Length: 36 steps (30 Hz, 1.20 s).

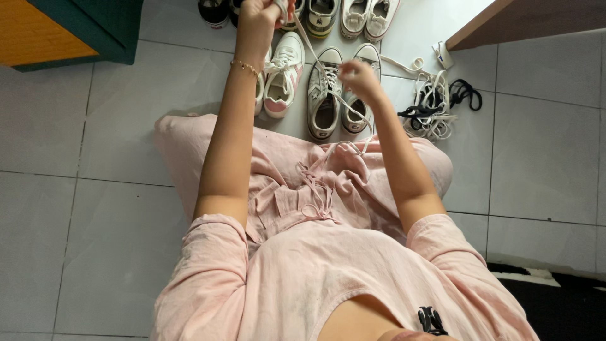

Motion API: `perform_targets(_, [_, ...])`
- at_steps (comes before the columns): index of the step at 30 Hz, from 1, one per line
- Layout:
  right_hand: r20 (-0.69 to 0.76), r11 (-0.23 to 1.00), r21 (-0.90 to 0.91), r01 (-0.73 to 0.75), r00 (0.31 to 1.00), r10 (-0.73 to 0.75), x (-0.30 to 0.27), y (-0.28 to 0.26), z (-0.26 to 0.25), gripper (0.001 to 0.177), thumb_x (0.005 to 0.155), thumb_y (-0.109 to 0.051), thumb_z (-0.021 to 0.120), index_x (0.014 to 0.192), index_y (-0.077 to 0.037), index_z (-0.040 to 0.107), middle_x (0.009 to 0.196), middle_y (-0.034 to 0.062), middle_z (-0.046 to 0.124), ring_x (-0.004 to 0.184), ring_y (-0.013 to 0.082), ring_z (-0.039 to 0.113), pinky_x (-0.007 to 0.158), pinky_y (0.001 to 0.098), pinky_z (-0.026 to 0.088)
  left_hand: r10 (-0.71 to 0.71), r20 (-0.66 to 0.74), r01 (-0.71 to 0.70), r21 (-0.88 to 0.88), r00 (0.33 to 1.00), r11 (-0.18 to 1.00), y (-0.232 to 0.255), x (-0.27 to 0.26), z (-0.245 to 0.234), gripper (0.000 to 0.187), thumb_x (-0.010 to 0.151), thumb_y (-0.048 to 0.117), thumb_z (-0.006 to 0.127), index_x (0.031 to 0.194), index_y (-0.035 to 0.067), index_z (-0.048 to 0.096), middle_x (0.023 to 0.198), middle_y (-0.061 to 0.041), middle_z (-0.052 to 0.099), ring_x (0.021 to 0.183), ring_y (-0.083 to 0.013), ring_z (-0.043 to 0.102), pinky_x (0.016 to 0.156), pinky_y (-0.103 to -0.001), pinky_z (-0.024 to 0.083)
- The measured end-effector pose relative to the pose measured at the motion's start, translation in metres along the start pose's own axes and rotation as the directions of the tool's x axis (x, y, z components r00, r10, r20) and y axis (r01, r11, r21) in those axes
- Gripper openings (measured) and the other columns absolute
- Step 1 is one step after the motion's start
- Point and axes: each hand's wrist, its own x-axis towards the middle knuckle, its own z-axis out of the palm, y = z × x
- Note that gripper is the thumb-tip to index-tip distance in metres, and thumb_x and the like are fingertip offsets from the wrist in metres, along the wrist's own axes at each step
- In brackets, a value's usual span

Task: The person sits on the floor and threads a white shoelace through the eyelets of a grey sneaker. They pull the lace through each eyelet in sequence and adjust the tension to align the laces.

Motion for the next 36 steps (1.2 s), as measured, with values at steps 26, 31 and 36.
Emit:
perform_targets(26, [-0.084,0.933,0.266,-0.242,0.959,0.272,-0.021,0.149,-0.037,0.027,0.089,-0.029,0.080,0.082,-0.005,0.069,0.063,-0.0044,0.056,0.051,0.0051,0.046,0.046,0.0227,0.036,-0.493,0.147,0.110,0.884,0.857,0.455,-0.199,-0.033,0.058,0.038,0.090,0.049,0.061,0.115,0.024,0.075,0.124,-0.008,0.070,0.119,-0.0302,0.063,0.107,-0.050,0.043])
perform_targets(31, [-0.108,0.941,0.267,-0.208,0.964,0.243,-0.027,0.146,-0.039,0.026,0.090,-0.029,0.080,0.081,-0.006,0.069,0.064,-0.0057,0.056,0.053,0.0038,0.046,0.047,0.0215,0.034,-0.551,0.026,0.199,0.918,0.834,0.344,-0.240,-0.038,0.073,0.036,0.089,0.049,0.063,0.108,0.021,0.076,0.116,-0.005,0.073,0.113,-0.0289,0.066,0.107,-0.057,0.036])
perform_targets(36, [-0.116,0.942,0.246,-0.227,0.959,0.261,-0.028,0.146,-0.040,0.026,0.090,-0.028,0.080,0.080,-0.006,0.069,0.063,-0.0064,0.055,0.053,0.0038,0.045,0.047,0.0218,0.034,-0.527,0.061,0.280,0.793,0.848,0.542,-0.288,-0.031,0.053,0.031,0.085,0.042,0.071,0.098,0.014,0.076,0.099,-0.009,0.075,0.096,-0.0276,0.070,0.088,-0.046,0.050])
